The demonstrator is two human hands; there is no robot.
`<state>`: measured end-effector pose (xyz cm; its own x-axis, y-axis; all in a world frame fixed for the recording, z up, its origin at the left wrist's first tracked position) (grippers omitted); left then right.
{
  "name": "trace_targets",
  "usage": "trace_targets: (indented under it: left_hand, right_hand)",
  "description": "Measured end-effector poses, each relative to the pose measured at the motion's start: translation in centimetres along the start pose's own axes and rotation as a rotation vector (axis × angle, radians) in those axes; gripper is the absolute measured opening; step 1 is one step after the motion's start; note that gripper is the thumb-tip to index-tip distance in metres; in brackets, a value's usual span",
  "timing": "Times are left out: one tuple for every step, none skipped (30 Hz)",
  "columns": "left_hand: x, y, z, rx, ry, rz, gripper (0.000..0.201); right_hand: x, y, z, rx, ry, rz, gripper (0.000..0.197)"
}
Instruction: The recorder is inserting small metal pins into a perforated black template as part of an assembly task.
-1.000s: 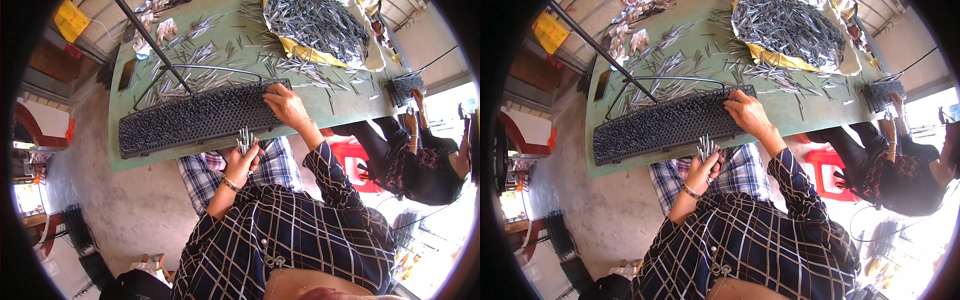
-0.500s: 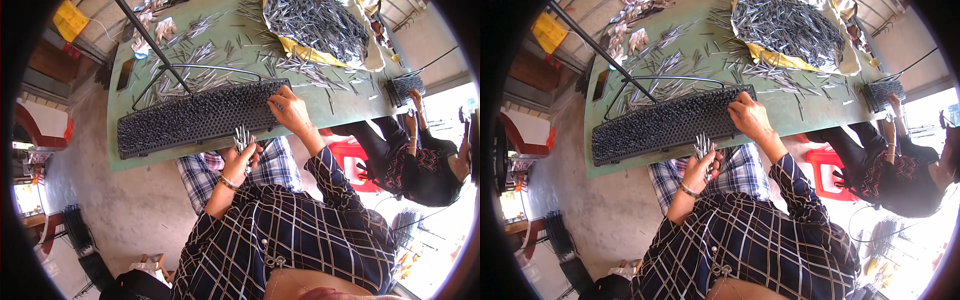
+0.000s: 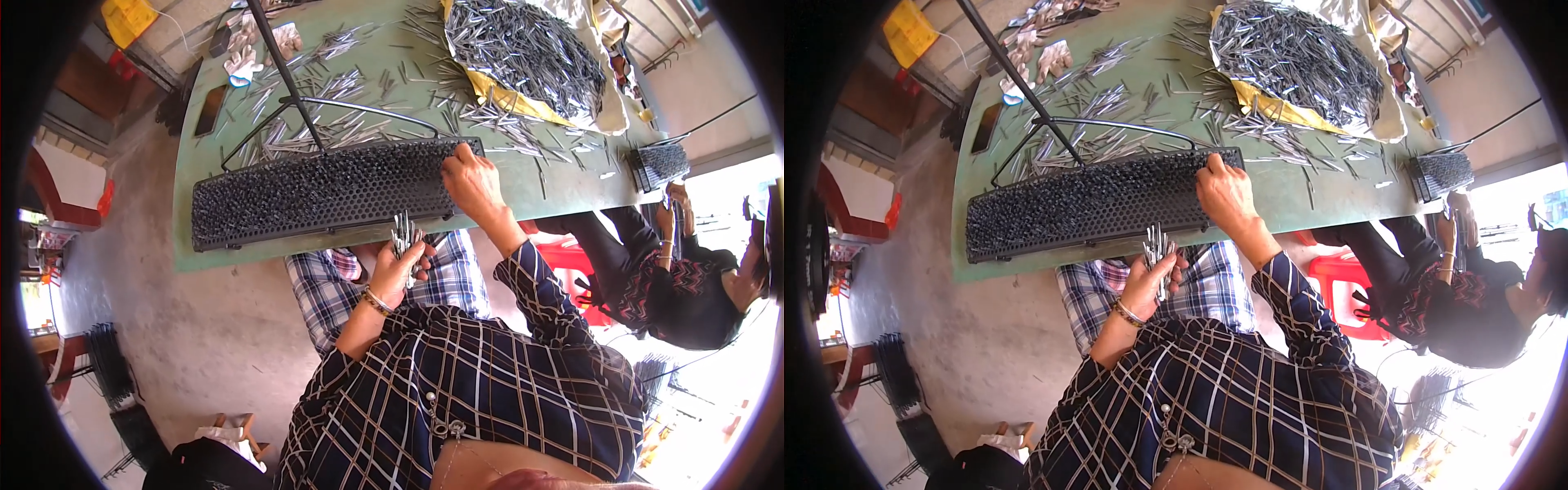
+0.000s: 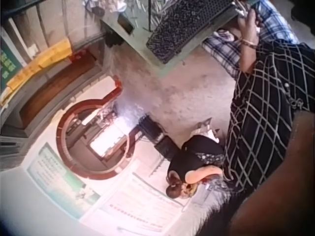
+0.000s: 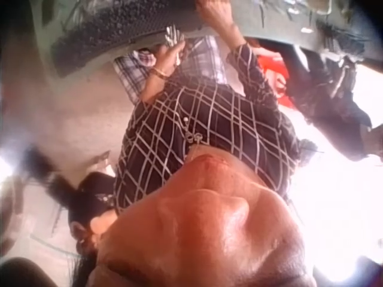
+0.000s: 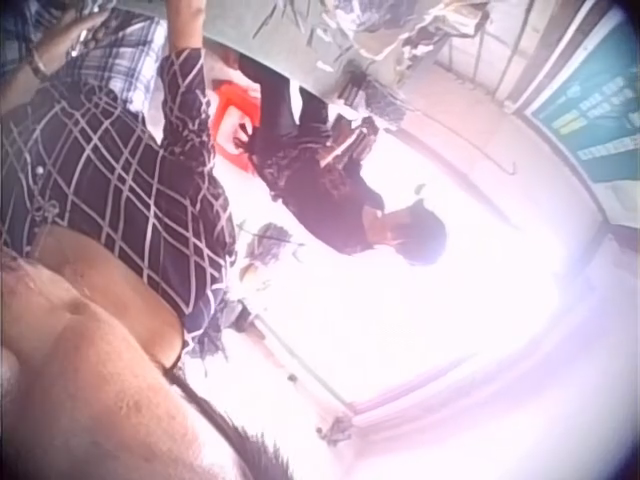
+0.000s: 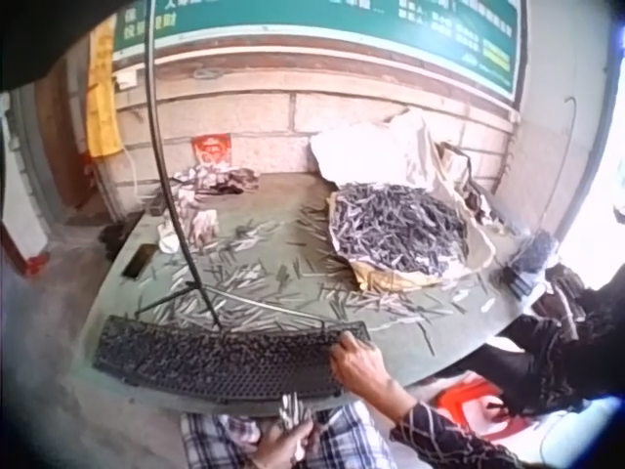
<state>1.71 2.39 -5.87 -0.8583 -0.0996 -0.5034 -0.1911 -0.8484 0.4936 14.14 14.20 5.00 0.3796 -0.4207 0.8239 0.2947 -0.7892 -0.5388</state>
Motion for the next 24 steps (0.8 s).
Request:
trace_targets:
  left_hand:
    - [0.0,0.0,0.0,-0.001,-0.007,0.01,0.024]
    - [0.0,0.1,0.1,-0.002,-0.003,0.01,0.024]
    - [-0.1,0.1,0.1,-0.005,0.003,0.0,0.024]
    - [-0.2,0.1,0.2,-0.009,0.009,-0.01,0.024]
    - [-0.1,0.1,0.2,-0.013,0.012,-0.005,0.024]
    - [-0.1,0.1,0.1,-0.006,0.023,-0.014,0.024]
    - [-0.1,0.1,0.0,0.002,0.035,-0.023,0.024]
    - [-0.2,-0.1,0.1,-0.004,0.034,-0.027,0.024]
    - [0.0,-0.2,0.2,-0.007,0.038,-0.024,0.024]
    - [0.2,-0.2,0.2,0.001,0.051,-0.017,0.023]
    - [0.1,-0.3,0.2,0.01,0.062,-0.013,0.023]
    - [0.2,-0.4,0.4,0.001,0.07,0.003,0.02]
    - [0.1,-0.4,0.5,-0.002,0.071,0.002,0.02]
    - [0.0,-0.4,0.8,-0.017,0.088,-0.012,0.018]
    - [-0.1,-0.4,1.1,-0.031,0.104,-0.026,0.017]
    - [-0.1,-0.4,1.2,-0.033,0.104,-0.029,0.017]
    - [0.0,-0.4,1.2,-0.033,0.1,-0.025,0.015]
    - [0.1,-0.4,1.1,-0.033,0.097,-0.021,0.014]
    - [0.2,-0.3,1.0,-0.035,0.098,-0.021,0.014]
    - [0.3,-0.3,0.8,-0.021,0.085,-0.013,0.014]
    - [0.3,-0.3,0.6,-0.007,0.073,-0.004,0.013]
    - [0.3,-0.3,0.5,-0.007,0.075,-0.007,0.013]
    - [0.2,-0.2,0.4,-0.004,0.075,-0.015,0.013]
    - [0.1,-0.2,0.4,0.0,0.075,-0.022,0.013]
  right_hand:
    - [-0.1,-0.1,-0.1,0.005,0.0,-0.002,0.007]
    - [-0.1,-0.1,0.1,-0.027,-0.005,-0.015,0.008]
    - [-0.2,0.0,0.4,-0.059,-0.009,-0.028,0.008]
    - [-0.2,0.1,0.4,-0.055,-0.009,-0.03,0.008]
    - [-0.2,0.0,0.5,-0.076,-0.022,-0.014,0.008]
    - [-0.3,-0.1,0.6,-0.098,-0.035,0.001,0.008]
    - [-0.4,-0.1,0.5,-0.092,-0.04,0.001,0.008]
    - [-0.2,-0.1,0.4,-0.097,-0.007,-0.003,0.008]
    - [0.0,0.0,0.2,-0.103,0.026,-0.005,0.008]
    - [0.2,0.0,-0.1,-0.084,0.066,-0.013,0.008]
    - [0.1,0.0,-0.3,-0.081,0.067,-0.012,0.008]
    - [-0.2,0.0,-0.3,-0.088,0.128,-0.044,0.007]
    - [-0.5,0.0,-0.3,-0.094,0.189,-0.077,0.007]
    - [-0.5,0.0,-0.3,-0.093,0.191,-0.074,0.007]
    - [-0.5,0.0,-0.2,-0.116,0.173,-0.076,0.007]
    - [-0.5,0.0,0.0,-0.139,0.155,-0.078,0.008]
    - [-0.5,0.0,-0.2,-0.137,0.155,-0.077,0.008]
    - [-0.5,0.0,-0.2,-0.147,0.14,-0.055,0.007]
    - [-0.4,0.0,-0.2,-0.157,0.124,-0.034,0.007]
    - [-0.3,-0.1,-0.2,-0.156,0.128,-0.033,0.007]
    - [-0.3,0.0,0.2,-0.22,0.072,-0.037,0.008]
    - [-0.4,0.1,0.6,-0.283,0.015,-0.041,0.008]
    - [-0.3,0.0,0.7,-0.283,0.018,-0.042,0.008]
    - [-0.2,0.0,1.1,-0.344,-0.032,-0.028,0.009]
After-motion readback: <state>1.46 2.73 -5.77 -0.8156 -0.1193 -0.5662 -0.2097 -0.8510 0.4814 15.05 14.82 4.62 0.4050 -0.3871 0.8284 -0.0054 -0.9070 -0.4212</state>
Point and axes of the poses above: each hand's wrist, its own y-axis away from the middle knuckle, its own x-axis out of the back of the hand, z = x × y, the point moved 8 cm from there along -y, towards the middle knuckle, and after that the axes turned 9 degrees about z, right-handed, at the moved point
